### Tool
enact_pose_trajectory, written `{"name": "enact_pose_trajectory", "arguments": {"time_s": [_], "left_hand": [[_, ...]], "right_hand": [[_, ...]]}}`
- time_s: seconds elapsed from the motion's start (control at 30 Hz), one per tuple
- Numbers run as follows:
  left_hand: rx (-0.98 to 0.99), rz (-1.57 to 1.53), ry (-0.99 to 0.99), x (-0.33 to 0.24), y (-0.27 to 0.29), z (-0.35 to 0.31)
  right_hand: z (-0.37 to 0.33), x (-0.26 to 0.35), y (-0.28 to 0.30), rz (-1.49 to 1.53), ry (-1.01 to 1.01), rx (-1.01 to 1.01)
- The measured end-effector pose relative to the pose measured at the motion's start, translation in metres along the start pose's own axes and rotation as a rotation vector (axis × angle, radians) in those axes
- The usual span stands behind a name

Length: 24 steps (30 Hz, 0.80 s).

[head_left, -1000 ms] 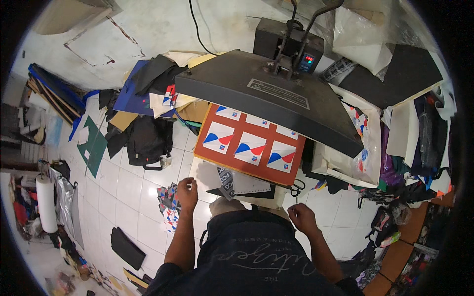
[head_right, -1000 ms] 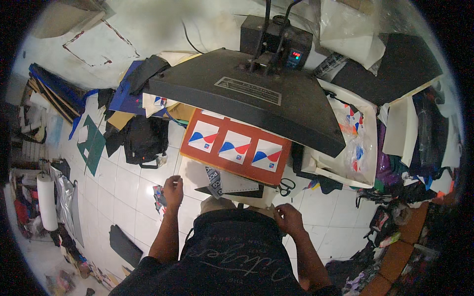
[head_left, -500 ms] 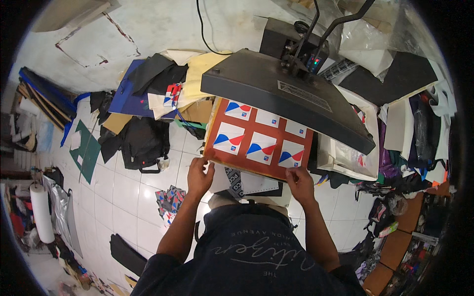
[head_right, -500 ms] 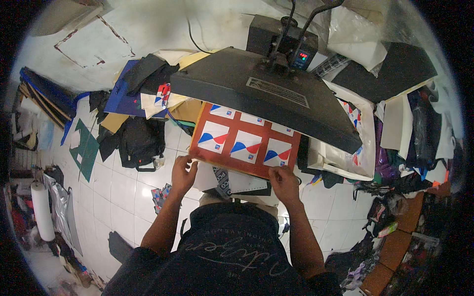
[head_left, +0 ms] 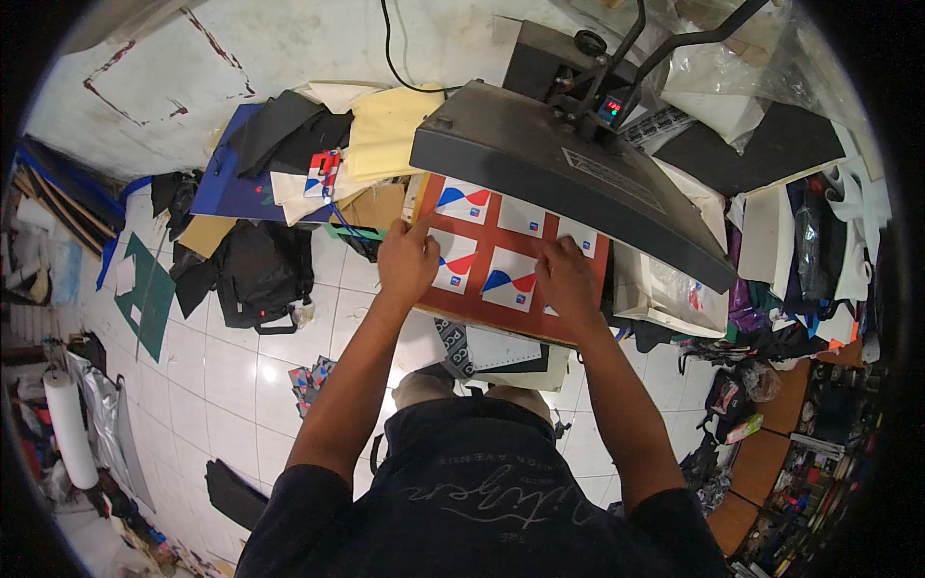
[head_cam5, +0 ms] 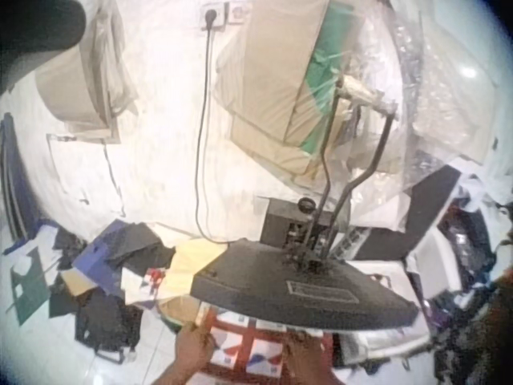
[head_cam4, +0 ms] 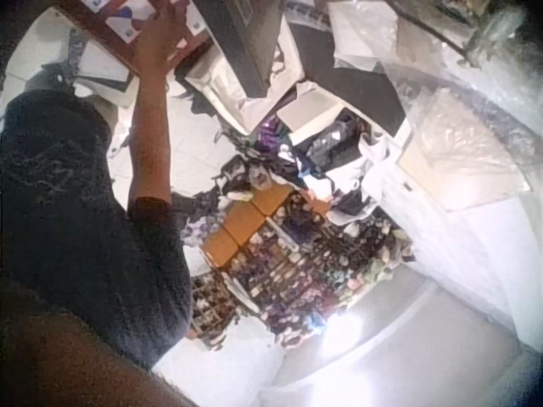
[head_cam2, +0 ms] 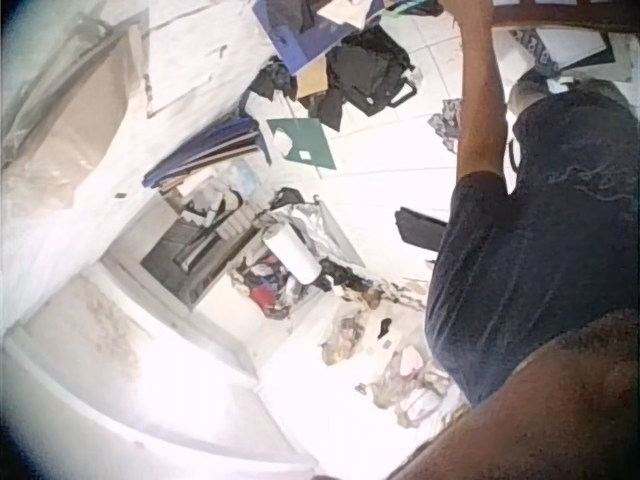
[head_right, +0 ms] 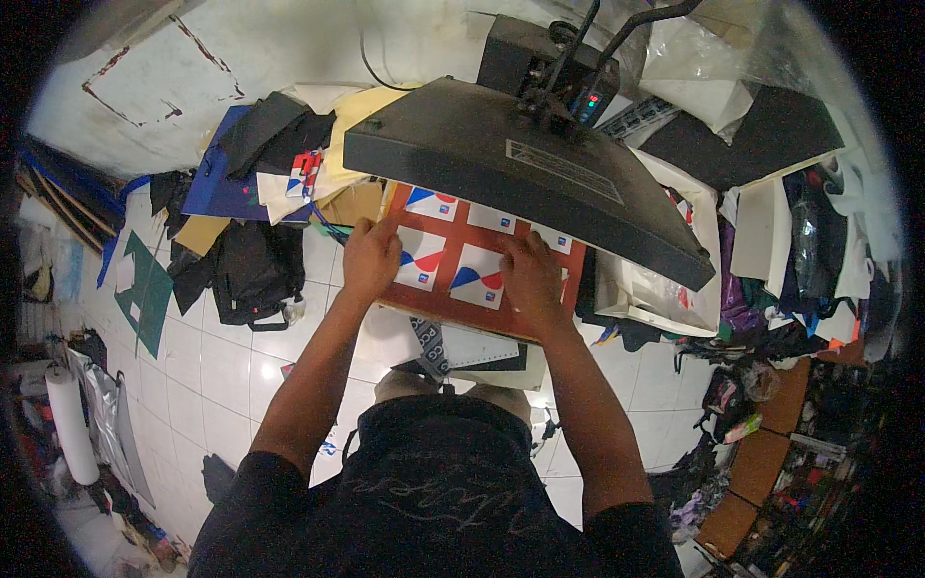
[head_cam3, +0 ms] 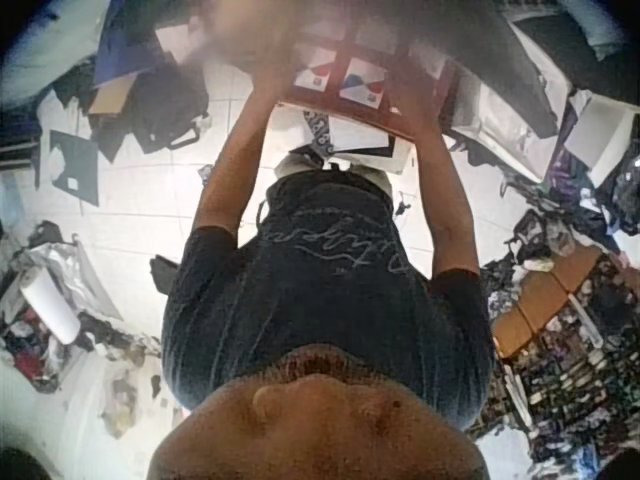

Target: The person places rectangular stickers onto a heat press, closes the press to apply heat, and then removes the pressed stickers, placing them in a container.

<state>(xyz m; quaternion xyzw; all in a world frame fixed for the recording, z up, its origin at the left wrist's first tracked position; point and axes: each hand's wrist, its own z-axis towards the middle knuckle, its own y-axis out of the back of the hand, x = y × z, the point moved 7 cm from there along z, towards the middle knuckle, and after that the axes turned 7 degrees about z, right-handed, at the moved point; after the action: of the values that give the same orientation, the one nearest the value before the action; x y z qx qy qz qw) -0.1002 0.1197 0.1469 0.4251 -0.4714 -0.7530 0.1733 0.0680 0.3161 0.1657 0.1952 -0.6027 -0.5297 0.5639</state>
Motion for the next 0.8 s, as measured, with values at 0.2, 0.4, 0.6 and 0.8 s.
{"name": "enact_pose_trajectory", "arguments": {"time_s": [0.2, 0.4, 0.6, 0.8], "left_hand": [[0.133, 0.142, 0.001, -0.004, -0.028, 0.028], [0.301, 0.271, 0.025, 0.006, -0.045, 0.033], [0.293, 0.229, -0.045, 0.0, -0.054, 0.037], [0.347, 0.247, 0.004, 0.013, -0.059, 0.038]], "right_hand": [[0.066, -0.013, -0.048, -0.11, -0.069, 0.044], [0.087, 0.005, -0.061, 0.042, 0.037, -0.132], [0.09, -0.016, -0.072, 0.113, 0.167, -0.229], [0.1, 0.021, -0.06, 0.09, 0.195, -0.196]]}}
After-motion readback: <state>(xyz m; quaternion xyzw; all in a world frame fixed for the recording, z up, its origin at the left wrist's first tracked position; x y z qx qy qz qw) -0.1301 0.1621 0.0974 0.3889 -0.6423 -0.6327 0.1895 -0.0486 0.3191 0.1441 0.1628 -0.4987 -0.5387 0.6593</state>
